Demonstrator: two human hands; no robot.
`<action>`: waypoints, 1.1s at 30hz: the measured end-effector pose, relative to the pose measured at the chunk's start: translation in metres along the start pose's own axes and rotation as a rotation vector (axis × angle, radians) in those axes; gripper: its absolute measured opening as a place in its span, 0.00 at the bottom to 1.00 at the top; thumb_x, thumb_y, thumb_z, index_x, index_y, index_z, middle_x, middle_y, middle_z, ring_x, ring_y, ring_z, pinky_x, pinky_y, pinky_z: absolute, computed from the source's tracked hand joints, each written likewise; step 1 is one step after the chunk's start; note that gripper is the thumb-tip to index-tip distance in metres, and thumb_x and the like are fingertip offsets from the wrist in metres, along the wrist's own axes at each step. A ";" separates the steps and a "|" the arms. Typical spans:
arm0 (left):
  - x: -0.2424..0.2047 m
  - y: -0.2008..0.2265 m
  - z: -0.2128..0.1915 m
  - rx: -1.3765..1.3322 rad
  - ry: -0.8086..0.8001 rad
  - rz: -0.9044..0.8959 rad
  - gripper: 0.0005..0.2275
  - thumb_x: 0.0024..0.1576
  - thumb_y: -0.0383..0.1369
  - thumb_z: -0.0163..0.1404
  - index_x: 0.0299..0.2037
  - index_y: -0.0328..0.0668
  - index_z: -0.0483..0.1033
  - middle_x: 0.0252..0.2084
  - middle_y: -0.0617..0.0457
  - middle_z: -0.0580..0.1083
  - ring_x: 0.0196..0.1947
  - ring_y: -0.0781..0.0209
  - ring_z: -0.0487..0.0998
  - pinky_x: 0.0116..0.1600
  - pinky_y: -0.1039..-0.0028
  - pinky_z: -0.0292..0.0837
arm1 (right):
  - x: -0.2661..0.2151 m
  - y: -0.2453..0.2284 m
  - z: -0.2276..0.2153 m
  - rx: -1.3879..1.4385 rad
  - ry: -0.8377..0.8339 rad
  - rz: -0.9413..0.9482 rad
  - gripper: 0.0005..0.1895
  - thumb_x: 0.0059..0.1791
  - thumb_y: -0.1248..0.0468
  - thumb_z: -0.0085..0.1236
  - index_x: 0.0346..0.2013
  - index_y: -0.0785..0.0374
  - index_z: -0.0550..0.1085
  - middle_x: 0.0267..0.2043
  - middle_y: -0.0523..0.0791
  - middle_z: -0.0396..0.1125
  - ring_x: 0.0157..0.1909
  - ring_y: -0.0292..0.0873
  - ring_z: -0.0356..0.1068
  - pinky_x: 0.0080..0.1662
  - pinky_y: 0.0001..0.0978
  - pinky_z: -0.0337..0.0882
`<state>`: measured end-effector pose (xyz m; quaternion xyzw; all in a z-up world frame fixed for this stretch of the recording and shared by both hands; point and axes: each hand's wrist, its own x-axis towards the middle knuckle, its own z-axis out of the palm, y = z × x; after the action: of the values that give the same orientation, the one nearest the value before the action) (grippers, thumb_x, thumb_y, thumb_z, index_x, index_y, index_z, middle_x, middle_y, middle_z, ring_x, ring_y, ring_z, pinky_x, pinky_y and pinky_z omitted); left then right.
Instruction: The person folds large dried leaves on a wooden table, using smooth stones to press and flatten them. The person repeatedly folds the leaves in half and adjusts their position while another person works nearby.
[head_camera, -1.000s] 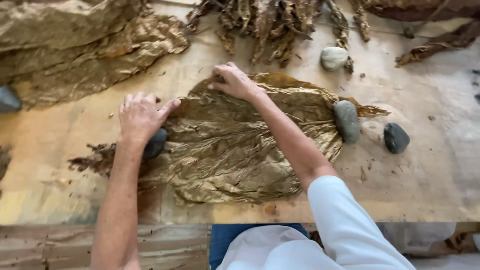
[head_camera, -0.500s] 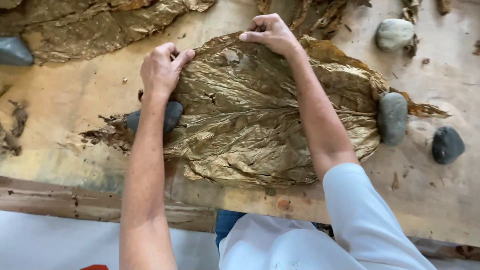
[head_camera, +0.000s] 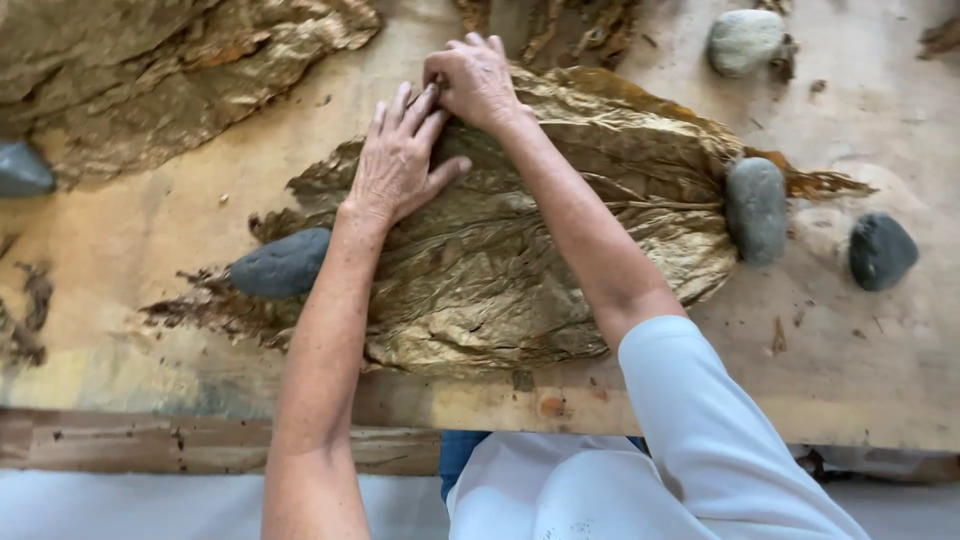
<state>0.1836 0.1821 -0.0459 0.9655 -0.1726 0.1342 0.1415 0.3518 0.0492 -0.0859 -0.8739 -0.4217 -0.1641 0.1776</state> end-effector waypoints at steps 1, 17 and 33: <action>0.005 0.006 -0.003 -0.003 0.002 0.016 0.34 0.65 0.58 0.43 0.66 0.32 0.69 0.75 0.39 0.57 0.73 0.31 0.52 0.70 0.36 0.49 | -0.002 0.007 -0.020 -0.011 0.006 0.010 0.06 0.41 0.56 0.61 0.30 0.38 0.79 0.32 0.37 0.73 0.40 0.51 0.67 0.43 0.51 0.58; 0.006 0.015 -0.006 0.041 -0.385 -0.246 0.42 0.57 0.70 0.26 0.79 0.61 0.38 0.80 0.47 0.33 0.79 0.44 0.31 0.76 0.45 0.25 | -0.084 0.149 -0.143 0.280 -0.101 0.829 0.11 0.46 0.51 0.75 0.36 0.48 0.81 0.36 0.39 0.77 0.36 0.32 0.75 0.37 0.26 0.76; 0.112 0.080 0.037 -0.055 -0.129 0.313 0.24 0.67 0.48 0.44 0.68 0.43 0.67 0.74 0.41 0.59 0.75 0.42 0.54 0.76 0.52 0.46 | -0.095 0.171 -0.088 0.349 0.090 0.715 0.10 0.39 0.57 0.73 0.34 0.47 0.82 0.29 0.35 0.72 0.33 0.31 0.71 0.38 0.27 0.71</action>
<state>0.2630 0.0651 -0.0271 0.9293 -0.3330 0.0877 0.1338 0.4200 -0.1542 -0.0791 -0.9143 -0.1042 -0.0557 0.3875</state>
